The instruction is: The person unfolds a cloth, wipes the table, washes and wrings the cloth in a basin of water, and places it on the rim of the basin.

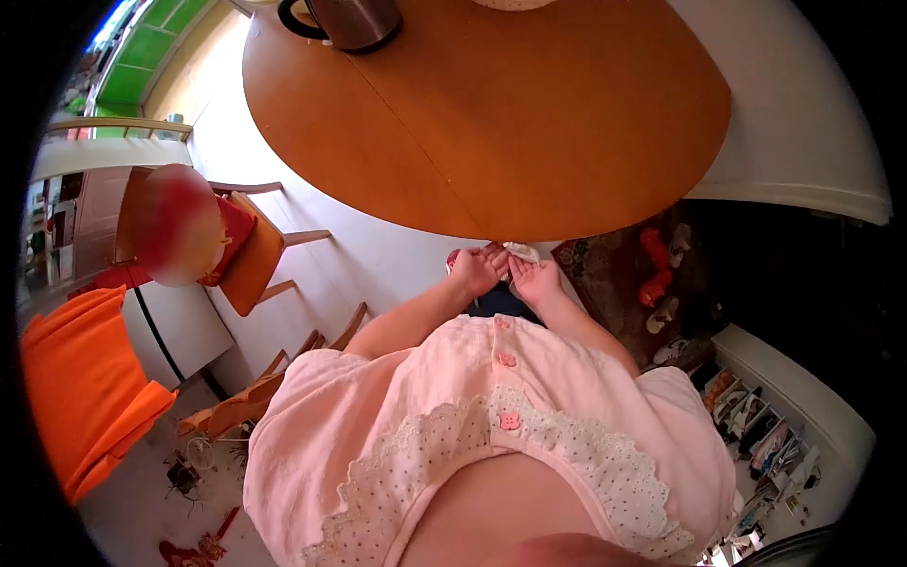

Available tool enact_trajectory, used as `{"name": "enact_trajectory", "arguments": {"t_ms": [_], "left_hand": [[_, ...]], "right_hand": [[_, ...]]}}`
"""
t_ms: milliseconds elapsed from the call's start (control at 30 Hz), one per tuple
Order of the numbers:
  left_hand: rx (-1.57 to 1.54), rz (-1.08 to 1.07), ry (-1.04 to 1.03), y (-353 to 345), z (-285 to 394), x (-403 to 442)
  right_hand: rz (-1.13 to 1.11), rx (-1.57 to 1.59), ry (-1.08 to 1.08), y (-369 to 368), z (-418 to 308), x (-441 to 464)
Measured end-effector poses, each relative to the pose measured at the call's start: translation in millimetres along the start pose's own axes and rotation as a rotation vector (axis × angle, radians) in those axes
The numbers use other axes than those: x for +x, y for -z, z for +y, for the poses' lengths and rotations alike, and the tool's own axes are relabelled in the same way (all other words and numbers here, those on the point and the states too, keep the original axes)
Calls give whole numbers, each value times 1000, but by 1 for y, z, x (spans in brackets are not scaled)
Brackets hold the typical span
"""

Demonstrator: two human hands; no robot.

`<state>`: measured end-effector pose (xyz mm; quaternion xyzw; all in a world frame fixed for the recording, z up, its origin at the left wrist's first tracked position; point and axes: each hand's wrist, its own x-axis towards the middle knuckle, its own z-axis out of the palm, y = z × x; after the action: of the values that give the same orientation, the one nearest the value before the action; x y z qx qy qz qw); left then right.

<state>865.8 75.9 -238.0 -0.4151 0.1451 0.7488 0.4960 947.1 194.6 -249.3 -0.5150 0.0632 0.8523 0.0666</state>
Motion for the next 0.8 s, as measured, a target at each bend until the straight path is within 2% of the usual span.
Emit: {"name": "enact_trajectory", "arguments": {"t_ms": [100, 167, 267, 300, 367, 467, 533, 567, 600, 633, 667, 733, 800], "left_hand": [[-26, -34, 22, -17, -2, -14], [-33, -69, 55, -21, -4, -24], [76, -355, 56, -23, -1, -24], [211, -338, -5, -24, 2, -24], [478, -295, -130, -27, 8, -24], [1165, 65, -740, -13, 24, -19], [1671, 158, -1236, -8, 37, -34], [1763, 146, -1357, 0, 43, -35], [1884, 188, -1411, -1, 45, -44], [2008, 234, -1463, -5, 46, -54], [2137, 283, -1507, -6, 47, -63], [2218, 351, -1461, 2, 54, -68], [2329, 424, -1476, 8, 61, -73]], "right_hand": [[1, -118, 2, -19, -7, -26], [-15, -218, 78, -34, -8, -48], [-164, -424, 235, -46, -11, -67], [-209, -522, 316, -53, -10, -72], [-276, -785, 503, -57, -11, -70], [-648, -1912, 1351, -53, -15, -49], [-755, -2103, 1351, -53, -6, -40], [-794, -2156, 1374, -49, -4, -33], [-838, -2208, 1403, -52, -1, -33], [-778, -2134, 1185, -57, -3, -33], [-720, -2196, 1283, -60, -3, -35], [-574, -2295, 1486, -67, 1, -38], [-473, -2561, 1440, -63, 2, -27]]}}
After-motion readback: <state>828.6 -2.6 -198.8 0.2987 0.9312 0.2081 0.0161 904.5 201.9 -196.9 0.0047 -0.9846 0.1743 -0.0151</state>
